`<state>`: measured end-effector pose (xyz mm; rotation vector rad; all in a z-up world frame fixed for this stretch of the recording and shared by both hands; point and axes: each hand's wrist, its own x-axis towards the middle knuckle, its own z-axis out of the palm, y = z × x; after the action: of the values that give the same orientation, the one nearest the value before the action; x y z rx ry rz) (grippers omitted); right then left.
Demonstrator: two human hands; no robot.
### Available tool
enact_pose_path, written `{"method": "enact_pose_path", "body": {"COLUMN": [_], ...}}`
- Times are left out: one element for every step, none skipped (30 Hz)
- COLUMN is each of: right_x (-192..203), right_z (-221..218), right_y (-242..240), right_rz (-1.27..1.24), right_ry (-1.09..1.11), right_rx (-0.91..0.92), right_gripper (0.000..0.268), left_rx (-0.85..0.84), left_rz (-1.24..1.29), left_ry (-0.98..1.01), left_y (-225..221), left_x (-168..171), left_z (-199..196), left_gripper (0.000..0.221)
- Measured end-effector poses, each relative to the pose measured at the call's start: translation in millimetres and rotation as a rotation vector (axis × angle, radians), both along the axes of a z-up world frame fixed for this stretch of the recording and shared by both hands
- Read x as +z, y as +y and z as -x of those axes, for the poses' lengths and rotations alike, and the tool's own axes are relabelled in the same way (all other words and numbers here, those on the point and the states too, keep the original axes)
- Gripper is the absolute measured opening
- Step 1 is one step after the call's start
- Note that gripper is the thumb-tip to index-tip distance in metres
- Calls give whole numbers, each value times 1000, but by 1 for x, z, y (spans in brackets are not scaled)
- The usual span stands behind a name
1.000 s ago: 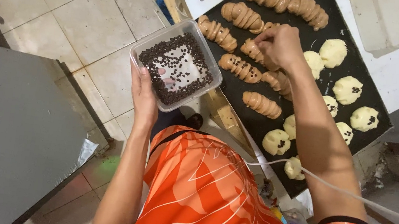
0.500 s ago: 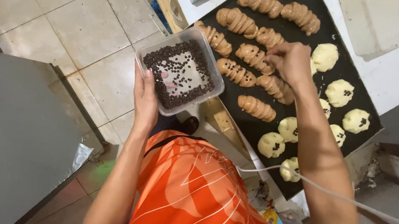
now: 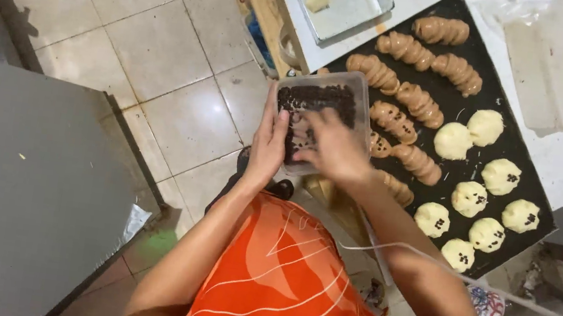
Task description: The person removes a tray from the oven, then applies a glaze with a brush and sprinkles chocolate toppings onto shaped dough pieces on a tray.
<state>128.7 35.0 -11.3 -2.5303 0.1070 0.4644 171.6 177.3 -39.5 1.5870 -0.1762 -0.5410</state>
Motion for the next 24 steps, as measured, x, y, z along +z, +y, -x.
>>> {"method": "enact_pose_path", "body": {"right_x": [-9,-22,-36,-50,-43,-36,-28,-12,3,19,19,20,20,7,-7,-19,-41,-64,-87,-96,-106,-116,-103,-90], "right_z": [-6,-12,-14,-17,-23,-29,-35,-40,-44,-48,-52,-55,-54,-56,-58,-60,-63,-66,-68,-70,-72,-73,-70,-68], "right_y": [9,9,10,11,8,5,2,-6,-10,-15,-31,-47,-61,-70,-80,-91,-94,-98,-101,-103,-103,-104,-98,-93], "right_rz": [24,27,-38,-103,-96,-236,-375,-369,-570,-771,-770,-724,-679,-679,-537,-396,-391,-148,91,93,194,295,294,253], "right_ry": [40,36,1,-35,-36,-99,-160,-159,-100,-39,-44,-95,-137,-135,-139,-142,-145,-176,-200,-197,-187,-176,-174,-174], "right_rx": [42,41,40,38,30,-97,-219,-222,-318,-413,-410,-442,-477,-480,-451,-421,-421,-314,-200,-195,-161,-126,-122,-156], "right_gripper": [67,67,44,22,22,18,15,15,18,21,21,21,20,20,19,19,19,18,18,18,15,14,14,14], "left_rx": [-7,-8,-4,-1,-9,-8,-2,-4,20,44,43,71,97,96,123,150,149,144,145,149,158,167,170,173], "left_rz": [7,11,5,0,6,-7,-21,-15,0,16,18,16,9,8,-14,-36,-31,-58,-88,-86,-78,-70,-70,-72], "left_ry": [-18,-22,-1,21,20,2,-14,-12,15,43,38,75,120,123,120,117,116,95,79,83,95,107,109,110], "left_y": [0,1,3,4,7,10,13,15,19,23,27,30,35,39,42,45,50,55,61,61,63,64,65,67], "left_x": [-8,-3,2,6,10,15,19,17,15,14,22,31,40,38,36,34,22,9,-3,-3,-2,-1,-2,-2], "left_z": [-7,-14,-19,-24,-29,-34,-38,-42,-47,-51,-54,-58,-57,-60,-63,-67,-70,-74,-76,-77,-78,-79,-80,-81], "left_gripper": [56,56,55,53,53,56,59,59,58,57,57,56,56,56,55,54,54,55,56,56,55,55,55,55]}}
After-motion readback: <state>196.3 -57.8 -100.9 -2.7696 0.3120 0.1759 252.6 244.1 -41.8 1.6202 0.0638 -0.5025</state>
